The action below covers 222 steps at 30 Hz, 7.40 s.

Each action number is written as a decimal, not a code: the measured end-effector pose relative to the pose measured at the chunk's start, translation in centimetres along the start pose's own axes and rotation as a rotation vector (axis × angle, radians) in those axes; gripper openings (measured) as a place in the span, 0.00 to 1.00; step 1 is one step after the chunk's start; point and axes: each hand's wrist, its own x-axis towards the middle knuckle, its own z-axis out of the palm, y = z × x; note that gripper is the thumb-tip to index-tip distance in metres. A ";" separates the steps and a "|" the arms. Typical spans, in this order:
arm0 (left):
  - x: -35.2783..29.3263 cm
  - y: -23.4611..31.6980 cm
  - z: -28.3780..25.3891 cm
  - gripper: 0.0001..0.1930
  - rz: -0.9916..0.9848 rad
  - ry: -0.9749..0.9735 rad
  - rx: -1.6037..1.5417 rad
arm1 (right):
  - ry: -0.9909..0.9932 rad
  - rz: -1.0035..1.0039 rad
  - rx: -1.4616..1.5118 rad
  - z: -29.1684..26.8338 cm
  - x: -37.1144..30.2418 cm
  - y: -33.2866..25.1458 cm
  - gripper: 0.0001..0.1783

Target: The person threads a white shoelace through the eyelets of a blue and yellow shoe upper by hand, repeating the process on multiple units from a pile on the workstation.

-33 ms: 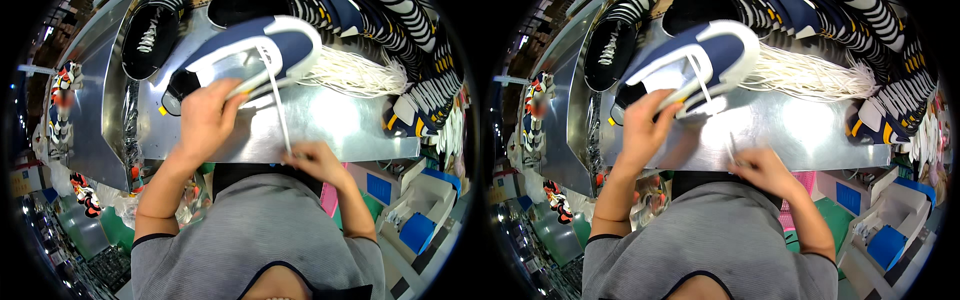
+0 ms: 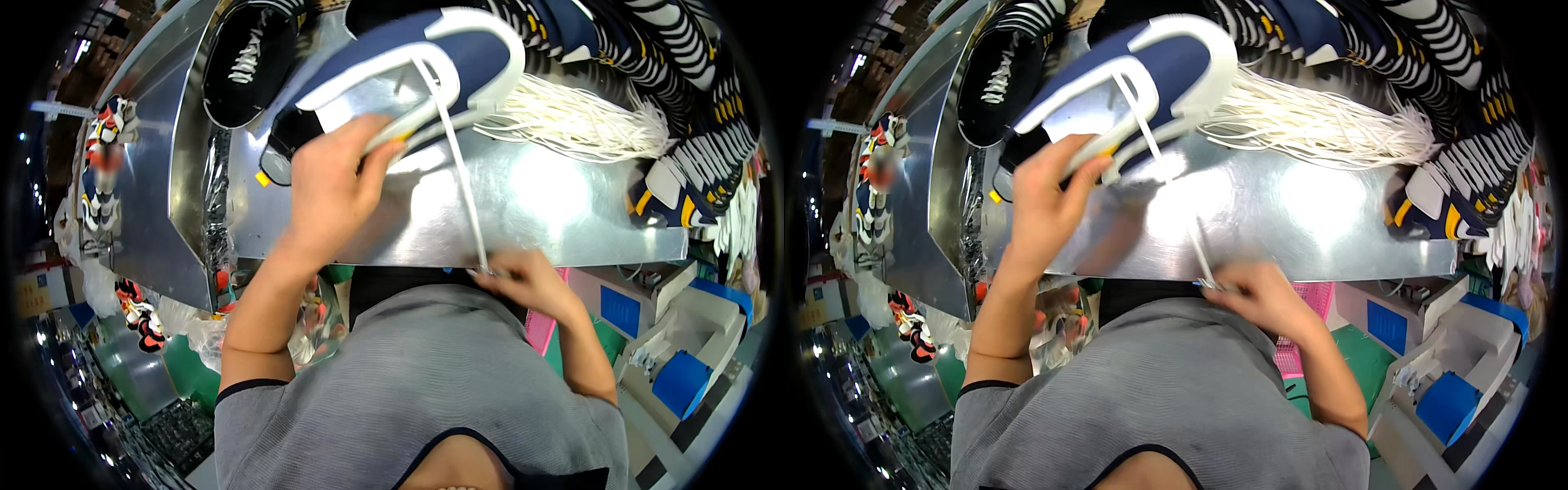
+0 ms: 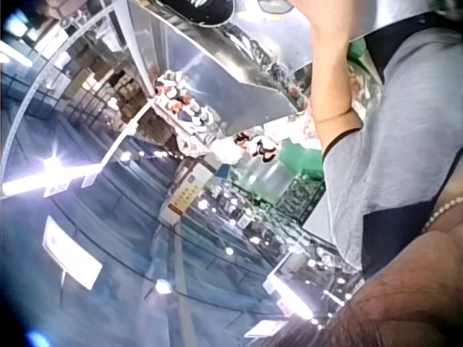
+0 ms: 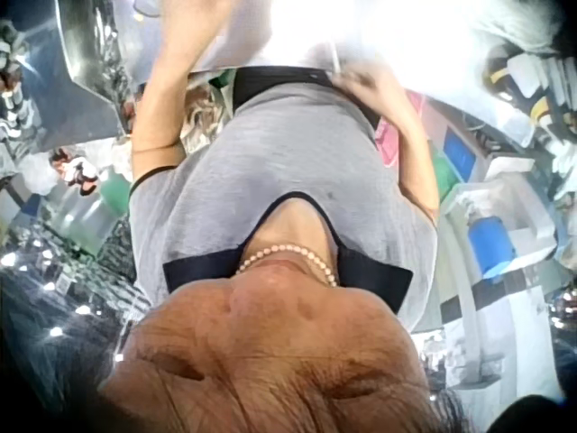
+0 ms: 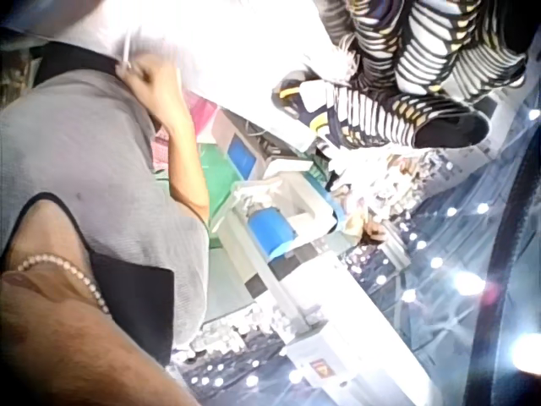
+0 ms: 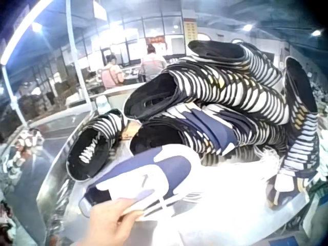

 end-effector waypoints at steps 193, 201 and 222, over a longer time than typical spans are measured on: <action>-2.0 2.4 8.8 0.10 -0.453 -0.343 -0.713 | 0.308 0.018 -0.063 -3.3 6.3 0.4 0.18; -2.1 2.2 8.8 0.09 -0.543 -0.343 -0.689 | 0.366 -0.024 -0.157 -2.3 6.3 -0.1 0.14; -2.5 1.9 8.9 0.08 -0.511 -0.314 -0.665 | 0.394 -0.048 0.110 -2.7 5.2 0.0 0.13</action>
